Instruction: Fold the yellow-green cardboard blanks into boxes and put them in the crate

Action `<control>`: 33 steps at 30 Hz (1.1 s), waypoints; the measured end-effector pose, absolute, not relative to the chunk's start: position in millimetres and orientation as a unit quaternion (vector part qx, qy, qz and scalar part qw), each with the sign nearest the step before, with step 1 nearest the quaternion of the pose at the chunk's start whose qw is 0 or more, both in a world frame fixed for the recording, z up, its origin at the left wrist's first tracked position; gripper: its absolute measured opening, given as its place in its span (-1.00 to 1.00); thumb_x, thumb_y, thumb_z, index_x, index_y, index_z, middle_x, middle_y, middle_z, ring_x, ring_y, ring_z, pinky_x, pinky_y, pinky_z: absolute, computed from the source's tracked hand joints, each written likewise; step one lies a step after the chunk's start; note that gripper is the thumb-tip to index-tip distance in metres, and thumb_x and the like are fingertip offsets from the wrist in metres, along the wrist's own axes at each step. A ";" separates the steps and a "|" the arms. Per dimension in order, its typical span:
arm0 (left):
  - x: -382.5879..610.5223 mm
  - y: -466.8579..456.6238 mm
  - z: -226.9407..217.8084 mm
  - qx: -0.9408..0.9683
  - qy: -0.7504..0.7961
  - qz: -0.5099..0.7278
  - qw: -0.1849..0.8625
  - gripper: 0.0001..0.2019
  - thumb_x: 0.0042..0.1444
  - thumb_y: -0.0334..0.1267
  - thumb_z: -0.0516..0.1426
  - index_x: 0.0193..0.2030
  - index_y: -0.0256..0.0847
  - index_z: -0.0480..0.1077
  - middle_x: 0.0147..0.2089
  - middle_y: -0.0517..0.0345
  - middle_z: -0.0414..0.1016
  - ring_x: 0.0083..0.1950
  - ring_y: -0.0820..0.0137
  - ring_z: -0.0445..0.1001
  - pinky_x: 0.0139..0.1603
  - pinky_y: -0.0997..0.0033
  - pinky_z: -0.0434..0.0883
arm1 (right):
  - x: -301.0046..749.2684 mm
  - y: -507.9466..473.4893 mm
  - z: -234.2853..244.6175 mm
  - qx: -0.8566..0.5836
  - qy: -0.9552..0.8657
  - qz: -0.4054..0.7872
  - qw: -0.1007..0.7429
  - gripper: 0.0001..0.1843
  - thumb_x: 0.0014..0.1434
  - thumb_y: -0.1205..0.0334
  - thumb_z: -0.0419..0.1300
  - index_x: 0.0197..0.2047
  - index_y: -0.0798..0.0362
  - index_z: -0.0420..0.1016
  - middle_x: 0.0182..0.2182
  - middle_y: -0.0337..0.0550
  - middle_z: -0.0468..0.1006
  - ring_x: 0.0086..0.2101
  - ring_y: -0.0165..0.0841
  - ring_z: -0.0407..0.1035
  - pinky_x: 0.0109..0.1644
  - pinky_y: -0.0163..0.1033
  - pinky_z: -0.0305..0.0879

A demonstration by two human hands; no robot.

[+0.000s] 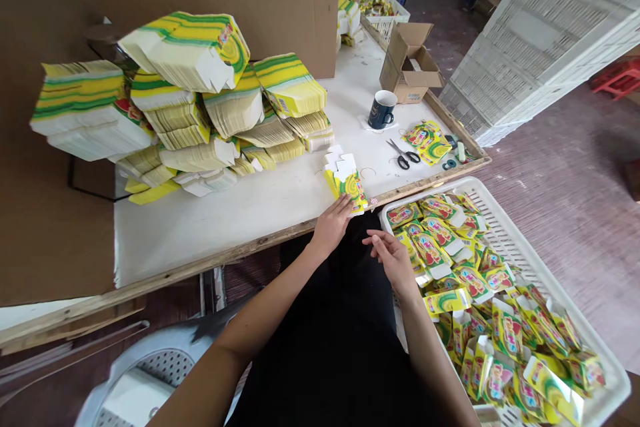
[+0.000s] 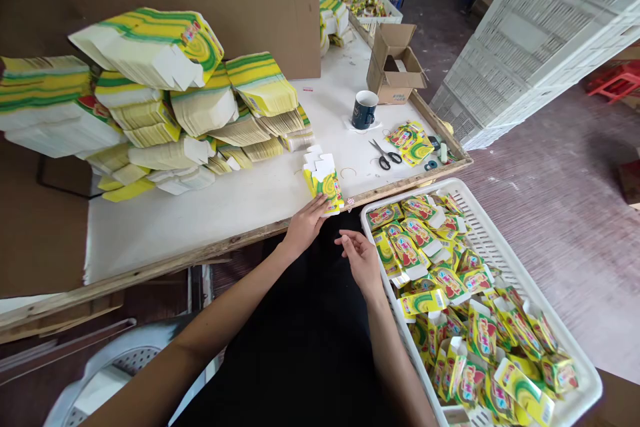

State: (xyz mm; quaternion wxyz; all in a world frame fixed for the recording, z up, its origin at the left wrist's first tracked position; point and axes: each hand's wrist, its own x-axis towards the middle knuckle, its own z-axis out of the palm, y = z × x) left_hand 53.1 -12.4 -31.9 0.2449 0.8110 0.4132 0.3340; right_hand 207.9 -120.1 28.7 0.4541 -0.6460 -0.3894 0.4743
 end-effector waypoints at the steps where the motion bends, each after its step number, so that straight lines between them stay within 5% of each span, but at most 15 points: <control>1: 52.0 -14.8 -31.9 0.804 0.411 0.352 0.246 -0.64 0.40 -0.34 -0.02 0.17 -0.29 0.52 0.26 -0.16 0.53 0.38 0.16 0.43 0.42 -0.03 0.40 | 208.3 -121.8 28.6 -0.650 -0.384 0.471 0.456 -0.42 0.10 -0.28 0.30 -0.08 0.07 0.61 -0.30 -0.03 0.70 -0.50 -0.41 0.33 -0.45 -0.27 0.24; 7: 48.3 -59.7 -23.9 0.810 0.283 0.450 0.246 -0.63 0.38 -0.38 0.04 0.24 -0.16 0.47 0.26 -0.03 0.54 0.37 0.22 0.44 0.39 0.04 0.46 | 210.8 -130.2 28.7 -0.646 -0.320 0.466 0.512 -0.40 0.17 -0.37 0.18 -0.16 0.02 0.59 -0.32 -0.04 0.68 -0.48 -0.36 0.39 -0.46 -0.24 0.28; 11: 51.5 -90.0 -19.0 0.826 0.176 0.475 0.246 -0.52 0.33 -0.43 0.12 0.37 -0.13 0.33 0.32 -0.05 0.49 0.43 0.22 0.36 0.41 0.02 0.43 | 212.2 -130.9 33.9 -0.644 -0.299 0.444 0.547 -0.46 0.01 -0.29 0.39 -0.19 0.00 0.54 -0.30 -0.09 0.67 -0.37 -0.27 0.52 -0.36 -0.20 0.42; 16: 53.3 -97.9 0.6 0.659 0.289 0.516 0.466 -0.31 0.31 -0.09 0.19 0.52 -0.07 0.09 0.55 -0.16 0.10 0.57 0.07 0.08 0.53 -0.08 0.18 | 210.0 -138.5 43.0 -0.612 -0.288 0.461 0.575 -0.46 0.00 -0.10 0.47 -0.08 -0.07 0.37 -0.31 -0.15 0.70 -0.27 -0.19 0.60 -0.14 -0.05 0.53; 22: 52.4 -81.2 23.6 0.404 0.245 0.386 0.792 -0.27 0.10 0.29 0.23 0.24 -0.24 0.48 0.22 -0.21 0.57 0.28 -0.05 0.50 0.28 -0.03 0.48 | 198.0 -147.3 43.6 -0.587 -0.264 0.533 0.549 -0.48 0.03 -0.13 0.45 -0.07 -0.07 0.40 -0.27 -0.09 0.71 -0.25 -0.14 0.62 -0.20 -0.05 0.55; 33: 51.3 -87.7 20.8 0.390 0.225 0.405 0.796 -0.49 0.17 0.10 0.29 0.09 -0.26 0.56 0.13 -0.18 0.62 0.20 0.02 0.55 0.22 0.07 0.47 | 198.1 -154.4 46.3 -0.615 -0.335 0.484 0.524 -0.59 0.08 -0.06 0.43 -0.08 -0.02 0.62 -0.09 -0.03 0.70 -0.09 -0.16 0.58 0.05 -0.03 0.51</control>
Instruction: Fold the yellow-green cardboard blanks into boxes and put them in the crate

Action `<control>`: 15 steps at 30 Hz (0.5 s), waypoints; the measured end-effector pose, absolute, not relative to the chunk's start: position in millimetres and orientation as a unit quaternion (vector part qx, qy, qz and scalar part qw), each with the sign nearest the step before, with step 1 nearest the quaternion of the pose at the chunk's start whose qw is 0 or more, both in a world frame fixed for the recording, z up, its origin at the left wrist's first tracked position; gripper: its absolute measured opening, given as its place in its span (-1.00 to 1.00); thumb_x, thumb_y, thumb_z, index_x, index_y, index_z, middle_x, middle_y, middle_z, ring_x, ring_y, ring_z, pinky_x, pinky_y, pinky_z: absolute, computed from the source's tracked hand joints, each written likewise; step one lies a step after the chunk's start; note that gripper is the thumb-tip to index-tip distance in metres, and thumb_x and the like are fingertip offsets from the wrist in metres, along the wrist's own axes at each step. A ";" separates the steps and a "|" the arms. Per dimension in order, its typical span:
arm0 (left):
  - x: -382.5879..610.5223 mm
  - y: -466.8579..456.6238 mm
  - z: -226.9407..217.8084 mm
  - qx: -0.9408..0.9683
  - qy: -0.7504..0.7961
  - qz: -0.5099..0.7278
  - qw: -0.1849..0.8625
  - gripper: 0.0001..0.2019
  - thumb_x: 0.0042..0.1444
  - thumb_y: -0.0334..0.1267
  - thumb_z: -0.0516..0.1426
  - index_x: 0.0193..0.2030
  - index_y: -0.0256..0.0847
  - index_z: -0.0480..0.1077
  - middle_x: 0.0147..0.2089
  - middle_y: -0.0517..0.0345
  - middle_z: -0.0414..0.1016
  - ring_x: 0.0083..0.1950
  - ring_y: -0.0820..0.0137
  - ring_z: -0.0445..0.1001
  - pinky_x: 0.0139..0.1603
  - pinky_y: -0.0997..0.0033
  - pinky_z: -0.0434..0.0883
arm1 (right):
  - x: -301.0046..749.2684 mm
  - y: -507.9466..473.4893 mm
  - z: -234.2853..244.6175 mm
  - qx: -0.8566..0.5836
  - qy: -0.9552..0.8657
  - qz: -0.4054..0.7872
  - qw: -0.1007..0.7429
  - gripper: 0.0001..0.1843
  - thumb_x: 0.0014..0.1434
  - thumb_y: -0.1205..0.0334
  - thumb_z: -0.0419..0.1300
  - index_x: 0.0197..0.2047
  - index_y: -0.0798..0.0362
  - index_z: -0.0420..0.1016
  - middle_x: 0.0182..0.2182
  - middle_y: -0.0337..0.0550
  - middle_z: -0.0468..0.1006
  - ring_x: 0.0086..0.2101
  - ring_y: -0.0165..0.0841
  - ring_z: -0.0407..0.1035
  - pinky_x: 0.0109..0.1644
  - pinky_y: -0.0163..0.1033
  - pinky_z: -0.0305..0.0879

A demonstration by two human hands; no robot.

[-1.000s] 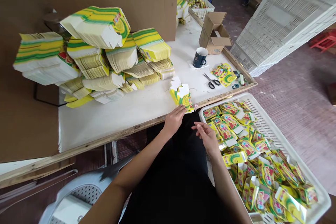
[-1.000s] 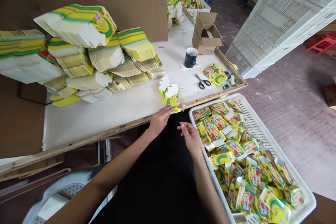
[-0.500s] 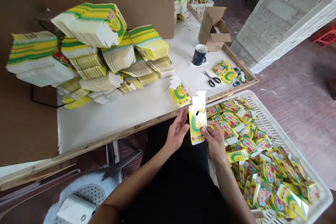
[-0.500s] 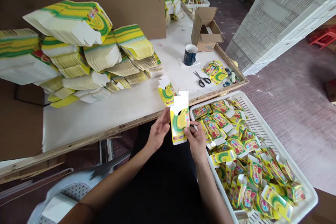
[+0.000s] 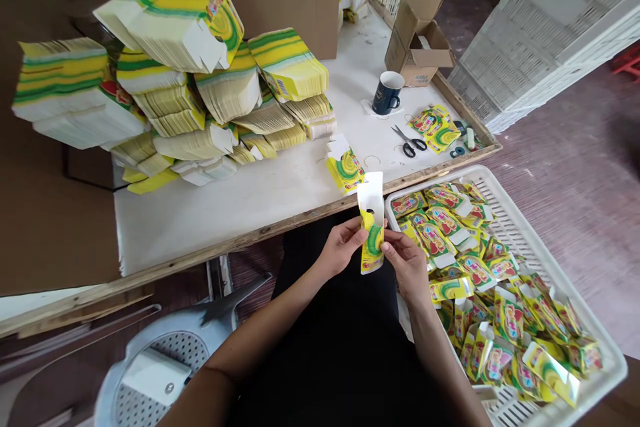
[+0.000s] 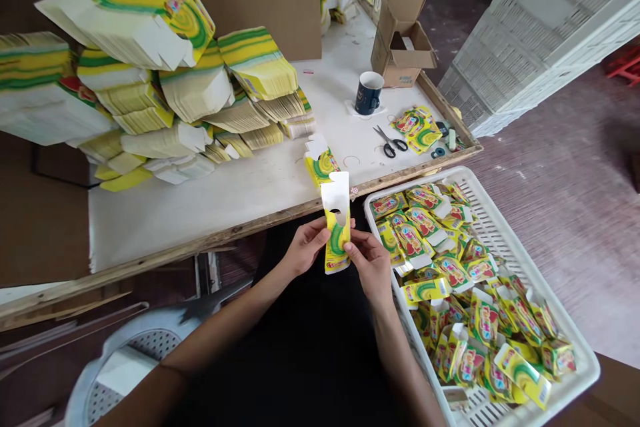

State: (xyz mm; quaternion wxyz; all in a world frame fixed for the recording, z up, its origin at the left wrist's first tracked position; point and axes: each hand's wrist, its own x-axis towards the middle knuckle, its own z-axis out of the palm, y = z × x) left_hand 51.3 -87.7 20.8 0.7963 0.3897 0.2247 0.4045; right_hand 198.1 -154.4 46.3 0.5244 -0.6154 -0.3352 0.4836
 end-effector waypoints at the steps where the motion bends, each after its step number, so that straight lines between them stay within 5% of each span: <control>1: 51.9 -88.3 20.2 0.385 0.232 0.409 0.794 -0.50 0.17 0.09 0.29 0.07 -0.27 0.56 0.09 -0.17 0.63 0.17 0.04 0.57 0.20 0.09 0.48 | 197.7 -154.7 47.6 -0.621 -0.342 0.480 0.516 -0.59 0.07 -0.07 0.43 -0.09 -0.01 0.63 -0.11 -0.03 0.71 -0.12 -0.16 0.58 0.03 -0.03 0.51; 9: 57.0 -94.4 15.8 0.425 0.372 0.418 0.712 -0.53 0.21 0.17 0.21 -0.14 -0.28 0.50 -0.19 0.01 0.65 -0.21 0.30 0.60 -0.19 0.36 0.50 | 193.1 -153.5 42.5 -0.681 -0.373 0.406 0.481 -0.60 0.15 -0.16 0.34 -0.29 0.04 0.57 -0.37 -0.09 0.65 -0.36 -0.25 0.51 -0.22 -0.13 0.47; 12: 58.9 -96.6 17.3 0.428 0.395 0.426 0.692 -0.46 0.13 0.10 0.30 0.09 -0.21 0.34 -0.16 0.05 0.62 -0.17 0.30 0.60 -0.11 0.33 0.52 | 195.5 -152.5 37.1 -0.707 -0.392 0.351 0.473 -0.61 0.19 -0.16 0.31 -0.33 0.03 0.51 -0.46 -0.16 0.55 -0.46 -0.33 0.39 -0.34 -0.20 0.36; 15: 56.7 -98.2 19.9 0.420 0.400 0.423 0.697 -0.22 0.07 -0.03 0.37 0.30 -0.13 0.07 -0.14 0.09 0.60 -0.18 0.31 0.61 -0.09 0.30 0.53 | 200.9 -151.9 37.6 -0.696 -0.420 0.335 0.476 -0.63 0.19 -0.10 0.34 -0.15 0.03 0.51 -0.36 -0.15 0.57 -0.44 -0.35 0.38 -0.37 -0.22 0.33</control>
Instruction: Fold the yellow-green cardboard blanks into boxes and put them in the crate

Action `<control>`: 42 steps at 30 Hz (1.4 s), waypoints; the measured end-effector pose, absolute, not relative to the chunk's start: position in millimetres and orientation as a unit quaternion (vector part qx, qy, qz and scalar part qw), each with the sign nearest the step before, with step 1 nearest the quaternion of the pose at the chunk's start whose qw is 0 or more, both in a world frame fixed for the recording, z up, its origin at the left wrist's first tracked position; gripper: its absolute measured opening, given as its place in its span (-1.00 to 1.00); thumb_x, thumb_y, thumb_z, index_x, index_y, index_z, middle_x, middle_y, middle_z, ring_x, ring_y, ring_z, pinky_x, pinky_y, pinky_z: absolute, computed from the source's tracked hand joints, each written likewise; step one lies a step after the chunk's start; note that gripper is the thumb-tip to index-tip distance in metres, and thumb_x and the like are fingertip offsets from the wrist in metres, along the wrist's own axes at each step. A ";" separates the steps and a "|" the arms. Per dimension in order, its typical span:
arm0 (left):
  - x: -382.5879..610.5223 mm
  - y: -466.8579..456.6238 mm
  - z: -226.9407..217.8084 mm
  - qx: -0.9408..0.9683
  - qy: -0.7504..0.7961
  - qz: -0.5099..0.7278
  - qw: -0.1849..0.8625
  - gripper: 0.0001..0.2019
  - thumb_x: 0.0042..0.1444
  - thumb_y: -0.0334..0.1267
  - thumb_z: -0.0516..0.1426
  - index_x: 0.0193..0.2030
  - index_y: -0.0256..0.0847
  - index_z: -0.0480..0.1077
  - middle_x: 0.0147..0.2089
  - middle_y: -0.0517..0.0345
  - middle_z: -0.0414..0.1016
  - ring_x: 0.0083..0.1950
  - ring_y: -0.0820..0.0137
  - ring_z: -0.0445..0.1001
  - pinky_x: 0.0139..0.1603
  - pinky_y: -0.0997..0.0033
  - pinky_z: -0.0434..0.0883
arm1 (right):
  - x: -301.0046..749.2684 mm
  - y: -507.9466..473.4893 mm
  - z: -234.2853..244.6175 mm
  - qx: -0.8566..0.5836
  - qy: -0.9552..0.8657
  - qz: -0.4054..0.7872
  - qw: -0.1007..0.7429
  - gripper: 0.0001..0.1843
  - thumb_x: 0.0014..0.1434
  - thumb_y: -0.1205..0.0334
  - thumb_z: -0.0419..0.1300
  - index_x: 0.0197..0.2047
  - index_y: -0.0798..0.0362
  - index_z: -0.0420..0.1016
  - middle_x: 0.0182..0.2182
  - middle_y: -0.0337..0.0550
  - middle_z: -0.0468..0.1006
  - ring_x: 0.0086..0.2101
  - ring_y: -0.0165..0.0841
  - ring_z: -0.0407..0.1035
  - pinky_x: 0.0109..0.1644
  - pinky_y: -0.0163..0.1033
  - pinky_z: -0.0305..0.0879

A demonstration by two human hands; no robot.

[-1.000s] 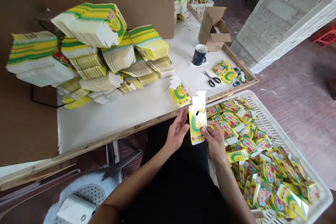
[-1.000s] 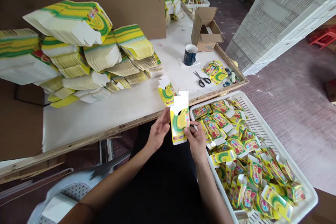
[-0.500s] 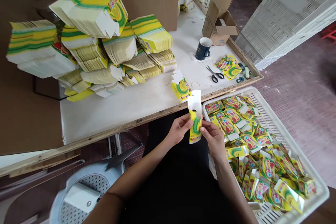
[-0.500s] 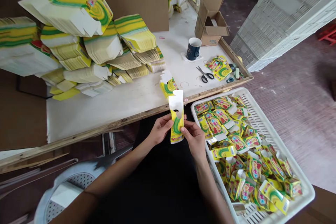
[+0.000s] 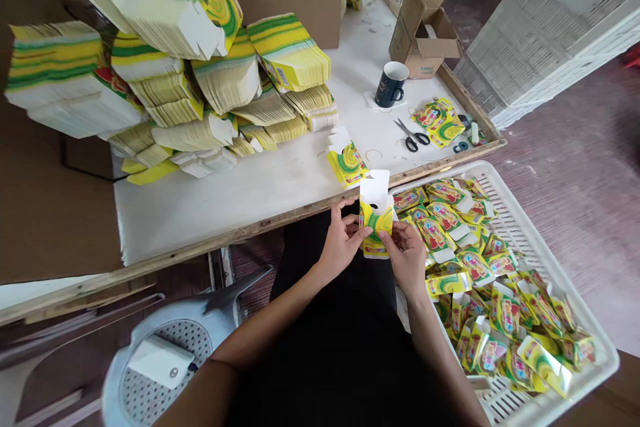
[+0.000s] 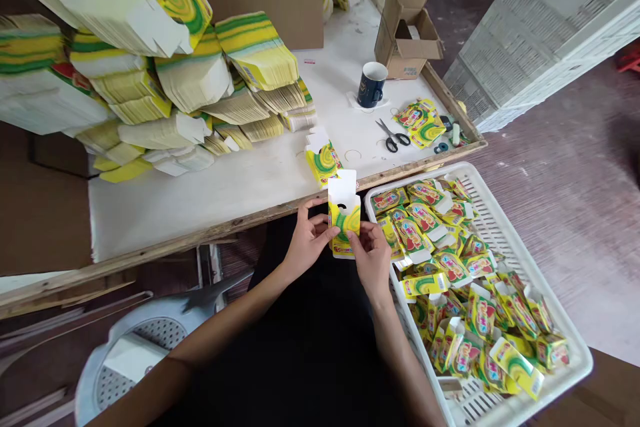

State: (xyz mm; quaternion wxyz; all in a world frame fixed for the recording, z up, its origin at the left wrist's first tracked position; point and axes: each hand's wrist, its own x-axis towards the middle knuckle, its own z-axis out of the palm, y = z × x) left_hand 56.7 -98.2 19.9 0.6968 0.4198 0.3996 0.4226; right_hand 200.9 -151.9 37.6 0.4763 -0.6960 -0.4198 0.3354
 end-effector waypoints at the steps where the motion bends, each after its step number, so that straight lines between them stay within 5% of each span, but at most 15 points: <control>1: 54.9 -98.2 21.2 0.427 0.394 0.414 0.700 -0.20 0.09 -0.05 0.37 0.33 -0.12 0.03 -0.14 0.09 0.59 -0.19 0.32 0.61 -0.10 0.30 0.53 | 203.4 -151.9 39.0 -0.685 -0.433 0.339 0.478 -0.58 0.19 -0.08 0.35 -0.02 0.02 0.49 -0.27 -0.12 0.59 -0.40 -0.34 0.40 -0.35 -0.22 0.35; 5: 45.5 -95.0 27.3 0.475 0.322 0.364 0.734 -0.28 0.17 -0.05 0.31 0.38 -0.10 0.10 -0.06 0.03 0.59 -0.11 0.27 0.62 -0.02 0.27 0.52 | 217.8 -153.3 45.9 -0.637 -0.488 0.354 0.481 -0.48 0.24 0.01 0.32 0.22 -0.08 0.40 0.02 -0.04 0.55 -0.32 -0.34 0.43 -0.27 -0.18 0.41; 13: 39.9 -95.2 28.2 0.478 0.295 0.264 0.784 -0.43 0.01 -0.11 0.41 0.09 -0.17 0.30 -0.19 0.12 0.56 -0.33 0.42 0.55 -0.29 0.47 0.43 | 241.5 -157.3 47.1 -0.622 -0.504 0.412 0.434 -0.77 0.34 -0.01 0.21 -0.11 -0.05 0.51 -0.36 -0.20 0.49 -0.41 -0.35 0.34 -0.38 -0.25 0.26; 16: 41.4 -97.3 28.0 0.476 0.289 0.261 0.789 -0.27 0.08 -0.14 0.37 0.32 -0.11 0.14 -0.14 0.08 0.58 -0.27 0.38 0.60 -0.22 0.43 0.48 | 239.5 -156.1 42.5 -0.631 -0.498 0.370 0.466 -0.77 0.31 -0.02 0.26 -0.19 -0.03 0.52 -0.29 -0.14 0.54 -0.31 -0.31 0.42 -0.25 -0.21 0.36; 19: 41.7 -96.4 27.5 0.490 0.273 0.259 0.787 -0.12 0.13 -0.16 0.34 0.48 -0.06 -0.03 -0.04 -0.02 0.60 -0.14 0.27 0.64 -0.14 0.35 0.53 | 237.1 -155.6 40.7 -0.634 -0.489 0.346 0.489 -0.72 0.29 -0.02 0.28 -0.03 -0.06 0.52 -0.17 -0.09 0.59 -0.20 -0.25 0.49 -0.10 -0.13 0.44; 23: 41.8 -94.9 27.2 0.534 0.287 0.270 0.748 -0.42 0.16 -0.13 0.31 0.29 -0.20 0.32 0.06 -0.12 0.59 -0.03 0.19 0.63 -0.13 0.34 0.55 | 239.6 -157.6 49.0 -0.626 -0.552 0.292 0.468 -0.69 0.38 -0.05 0.13 -0.12 -0.07 0.63 -0.08 -0.03 0.60 -0.02 -0.17 0.45 0.07 -0.03 0.37; 26: 43.3 -96.9 29.0 0.554 0.303 0.288 0.720 -0.49 0.19 -0.17 0.27 0.26 -0.19 0.36 0.22 -0.13 0.52 0.09 0.17 0.60 -0.06 0.34 0.56 | 241.8 -159.6 55.6 -0.632 -0.556 0.338 0.421 -0.65 0.35 -0.07 0.15 -0.04 -0.05 0.64 -0.26 -0.10 0.57 -0.24 -0.25 0.43 -0.13 -0.12 0.37; 29: 45.7 -100.7 30.7 0.566 0.298 0.283 0.714 -0.49 0.23 -0.21 0.23 0.31 -0.15 0.34 0.30 -0.11 0.46 0.20 0.15 0.55 0.04 0.30 0.55 | 240.5 -160.2 55.7 -0.667 -0.518 0.401 0.355 -0.52 0.23 -0.02 0.30 0.16 -0.02 0.49 -0.52 -0.32 0.42 -0.53 -0.40 0.21 -0.44 -0.25 0.17; 36: 46.5 -100.8 27.0 0.509 0.278 0.283 0.764 -0.41 0.21 -0.13 0.27 0.35 -0.16 0.28 0.09 -0.10 0.60 0.00 0.21 0.64 0.04 0.25 0.54 | 233.5 -159.6 55.0 -0.707 -0.525 0.351 0.320 -0.53 0.23 0.04 0.27 0.15 0.04 0.44 -0.69 -0.48 0.18 -0.63 -0.43 0.07 -0.46 -0.25 0.09; 39: 47.9 -101.9 25.7 0.479 0.292 0.279 0.779 -0.35 0.11 -0.11 0.35 0.32 -0.19 0.30 -0.01 -0.08 0.63 -0.15 0.25 0.65 -0.11 0.31 0.56 | 233.3 -160.9 55.5 -0.696 -0.548 0.316 0.340 -0.58 0.31 0.00 0.21 0.14 0.00 0.52 -0.60 -0.36 0.33 -0.58 -0.41 0.13 -0.42 -0.24 0.17; 42: 55.0 -104.7 29.6 0.499 0.284 0.273 0.772 -0.36 0.12 -0.13 0.35 0.31 -0.20 0.31 0.00 -0.09 0.62 -0.15 0.25 0.66 -0.13 0.30 0.58 | 237.9 -164.4 55.7 -0.681 -0.561 0.278 0.381 -0.63 0.34 -0.03 0.18 0.07 -0.01 0.58 -0.26 -0.11 0.58 -0.39 -0.33 0.34 -0.28 -0.19 0.33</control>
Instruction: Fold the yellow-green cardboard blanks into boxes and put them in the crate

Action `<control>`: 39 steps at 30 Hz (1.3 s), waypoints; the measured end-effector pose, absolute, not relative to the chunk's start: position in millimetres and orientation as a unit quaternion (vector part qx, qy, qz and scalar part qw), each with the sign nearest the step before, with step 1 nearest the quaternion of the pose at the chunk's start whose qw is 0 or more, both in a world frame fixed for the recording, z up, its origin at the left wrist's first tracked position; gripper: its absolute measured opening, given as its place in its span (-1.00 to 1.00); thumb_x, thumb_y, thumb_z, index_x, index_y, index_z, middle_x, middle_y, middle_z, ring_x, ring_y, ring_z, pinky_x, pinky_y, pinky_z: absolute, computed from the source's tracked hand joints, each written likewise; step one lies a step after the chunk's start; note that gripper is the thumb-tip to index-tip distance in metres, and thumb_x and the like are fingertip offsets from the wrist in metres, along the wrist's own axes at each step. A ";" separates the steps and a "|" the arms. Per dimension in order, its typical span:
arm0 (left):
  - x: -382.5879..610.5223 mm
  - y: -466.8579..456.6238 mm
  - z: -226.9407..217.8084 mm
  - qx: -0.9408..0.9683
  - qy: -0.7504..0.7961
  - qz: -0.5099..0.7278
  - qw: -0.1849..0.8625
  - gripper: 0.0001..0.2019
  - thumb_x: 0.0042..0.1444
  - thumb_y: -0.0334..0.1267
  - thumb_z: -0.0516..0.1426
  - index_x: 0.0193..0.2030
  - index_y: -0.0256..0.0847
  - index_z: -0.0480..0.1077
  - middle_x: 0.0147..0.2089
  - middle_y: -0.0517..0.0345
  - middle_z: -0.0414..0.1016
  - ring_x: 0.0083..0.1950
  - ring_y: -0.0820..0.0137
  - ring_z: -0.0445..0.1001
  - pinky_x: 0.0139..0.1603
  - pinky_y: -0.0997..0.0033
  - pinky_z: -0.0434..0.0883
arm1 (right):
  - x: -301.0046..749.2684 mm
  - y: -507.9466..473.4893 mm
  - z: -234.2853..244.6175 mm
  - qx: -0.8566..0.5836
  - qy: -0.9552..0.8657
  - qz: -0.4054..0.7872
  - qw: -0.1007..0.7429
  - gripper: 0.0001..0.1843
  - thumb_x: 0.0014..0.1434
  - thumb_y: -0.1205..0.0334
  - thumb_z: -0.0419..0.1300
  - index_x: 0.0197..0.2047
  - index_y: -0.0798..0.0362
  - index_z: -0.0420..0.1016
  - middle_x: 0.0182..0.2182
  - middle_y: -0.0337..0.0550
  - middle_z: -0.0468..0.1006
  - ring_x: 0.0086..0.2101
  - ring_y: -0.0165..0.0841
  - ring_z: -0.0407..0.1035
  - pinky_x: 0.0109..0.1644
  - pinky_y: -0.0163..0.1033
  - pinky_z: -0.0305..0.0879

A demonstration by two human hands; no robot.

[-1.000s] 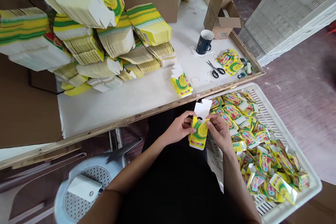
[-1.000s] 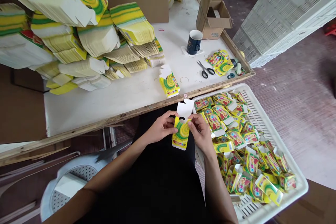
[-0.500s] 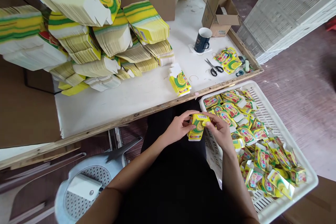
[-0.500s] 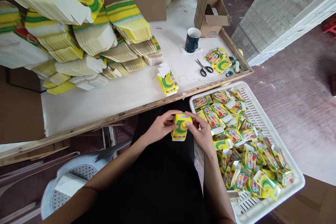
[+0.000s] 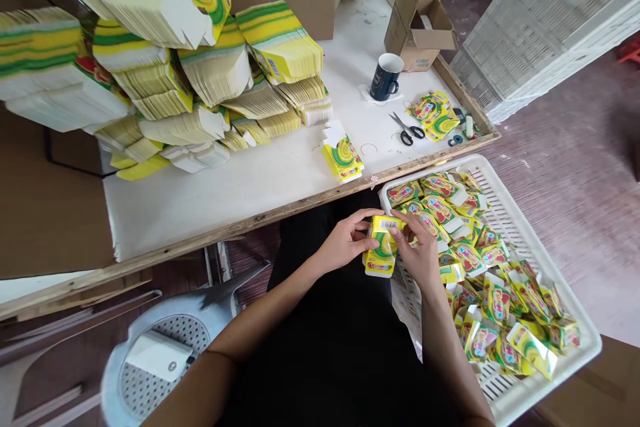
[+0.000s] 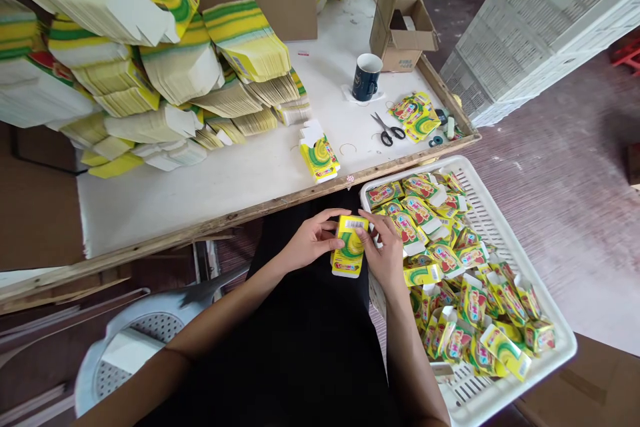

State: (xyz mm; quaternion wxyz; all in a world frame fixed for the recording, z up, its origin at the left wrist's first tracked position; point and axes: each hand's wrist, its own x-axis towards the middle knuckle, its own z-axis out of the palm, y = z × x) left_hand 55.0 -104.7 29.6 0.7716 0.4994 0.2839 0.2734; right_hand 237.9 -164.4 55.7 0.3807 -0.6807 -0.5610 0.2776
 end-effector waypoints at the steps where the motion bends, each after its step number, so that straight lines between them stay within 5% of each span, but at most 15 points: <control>1: 58.4 -103.8 31.5 0.519 0.273 0.274 0.762 -0.37 0.15 -0.14 0.32 0.33 -0.19 0.31 0.03 -0.11 0.62 -0.10 0.22 0.66 -0.08 0.26 0.59 | 241.3 -166.4 57.0 -0.680 -0.557 0.271 0.392 -0.63 0.34 -0.03 0.19 0.07 -0.02 0.58 -0.17 -0.07 0.59 -0.33 -0.31 0.38 -0.23 -0.17 0.36; 4: 67.6 -88.0 32.8 0.623 0.254 0.312 0.671 -0.38 0.23 -0.15 0.26 0.40 -0.13 0.25 0.27 -0.19 0.49 0.22 0.09 0.55 0.26 0.05 0.49 | 258.3 -175.0 67.1 -0.720 -0.538 0.167 0.405 -0.67 0.31 0.01 0.23 0.04 -0.02 0.59 -0.14 -0.05 0.60 -0.25 -0.25 0.41 -0.09 -0.09 0.38; 6: 70.2 -65.8 25.7 0.713 0.292 0.353 0.531 -0.32 0.23 -0.15 0.27 0.45 -0.10 0.17 0.47 -0.21 0.26 0.50 0.03 0.24 0.51 -0.08 0.19 | 272.6 -181.4 76.5 -0.754 -0.532 0.028 0.384 -0.69 0.29 0.00 0.27 -0.01 -0.01 0.62 -0.14 -0.02 0.58 -0.15 -0.17 0.42 0.09 0.04 0.31; 10: 67.2 -19.6 -5.0 0.798 0.437 0.283 0.305 -0.18 0.22 -0.36 0.23 0.54 -0.25 -0.07 0.60 -0.36 -0.14 0.64 -0.01 -0.27 0.57 -0.29 -0.18 | 286.0 -189.2 82.3 -0.751 -0.553 -0.023 0.360 -0.68 0.29 0.00 0.26 -0.01 0.00 0.62 -0.10 0.04 0.58 -0.05 -0.09 0.42 0.14 0.12 0.28; 14: 63.9 -10.8 -29.0 0.818 0.455 0.246 0.252 -0.32 0.23 -0.45 0.16 0.47 -0.39 0.10 0.53 -0.37 0.09 0.60 0.04 -0.01 0.56 -0.14 0.08 | 264.3 -185.8 62.1 -0.726 -0.555 0.141 0.380 -0.74 0.31 0.03 0.23 -0.06 -0.02 0.60 -0.16 -0.02 0.62 -0.21 -0.19 0.46 -0.05 0.00 0.40; 21: 58.1 -29.6 -28.3 0.798 0.451 0.310 0.252 -0.63 0.42 -0.28 -0.01 0.19 -0.35 0.48 0.26 -0.20 0.53 0.39 0.17 0.42 0.45 0.05 0.32 | 221.0 -163.6 42.7 -0.686 -0.528 0.291 0.407 -0.70 0.29 0.02 0.23 -0.04 0.01 0.61 -0.25 -0.07 0.66 -0.26 -0.22 0.52 -0.12 -0.08 0.46; 24: 54.6 -16.4 -21.6 0.795 0.437 0.346 0.238 -0.62 0.41 -0.20 0.01 0.23 -0.32 0.45 0.31 -0.19 0.49 0.42 0.16 0.37 0.46 0.04 0.29 | 220.8 -156.9 44.4 -0.683 -0.530 0.290 0.412 -0.69 0.28 0.01 0.23 -0.06 0.01 0.62 -0.25 -0.06 0.66 -0.26 -0.23 0.52 -0.12 -0.08 0.47; 29: 52.0 18.1 -15.5 0.816 0.445 0.261 0.262 -0.33 0.24 -0.17 0.24 0.43 -0.36 0.21 0.53 -0.33 0.09 0.59 -0.01 0.00 0.56 -0.14 0.02 | 222.4 -157.5 42.3 -0.691 -0.521 0.298 0.403 -0.69 0.27 -0.02 0.24 -0.08 0.01 0.63 -0.26 -0.06 0.67 -0.28 -0.23 0.52 -0.13 -0.09 0.47; 31: 51.4 25.6 -15.5 0.816 0.458 0.226 0.271 -0.34 0.19 -0.15 0.29 0.36 -0.41 0.29 0.49 -0.39 0.18 0.56 -0.04 0.09 0.54 -0.10 0.08 | 220.9 -160.3 39.4 -0.693 -0.516 0.307 0.399 -0.68 0.26 -0.02 0.25 -0.09 0.01 0.62 -0.27 -0.06 0.67 -0.29 -0.23 0.52 -0.14 -0.09 0.48; 35: 47.4 24.4 -12.8 0.798 0.463 0.273 0.273 -0.70 0.32 -0.18 0.15 0.07 -0.29 0.53 0.24 -0.23 0.54 0.36 0.04 0.44 0.36 0.02 0.40 | 217.3 -165.5 34.3 -0.696 -0.499 0.327 0.399 -0.66 0.25 -0.06 0.26 -0.09 0.01 0.62 -0.28 -0.06 0.68 -0.29 -0.23 0.53 -0.12 -0.07 0.48; 39: 40.9 -2.9 -3.9 0.770 0.461 0.351 0.268 -0.66 0.43 -0.20 -0.04 0.02 -0.23 0.55 0.15 -0.15 0.61 0.25 0.15 0.55 0.33 0.03 0.44 | 215.6 -165.1 33.3 -0.689 -0.459 0.373 0.420 -0.57 0.27 -0.16 0.21 -0.08 0.02 0.63 -0.29 -0.05 0.69 -0.33 -0.25 0.52 -0.16 -0.10 0.47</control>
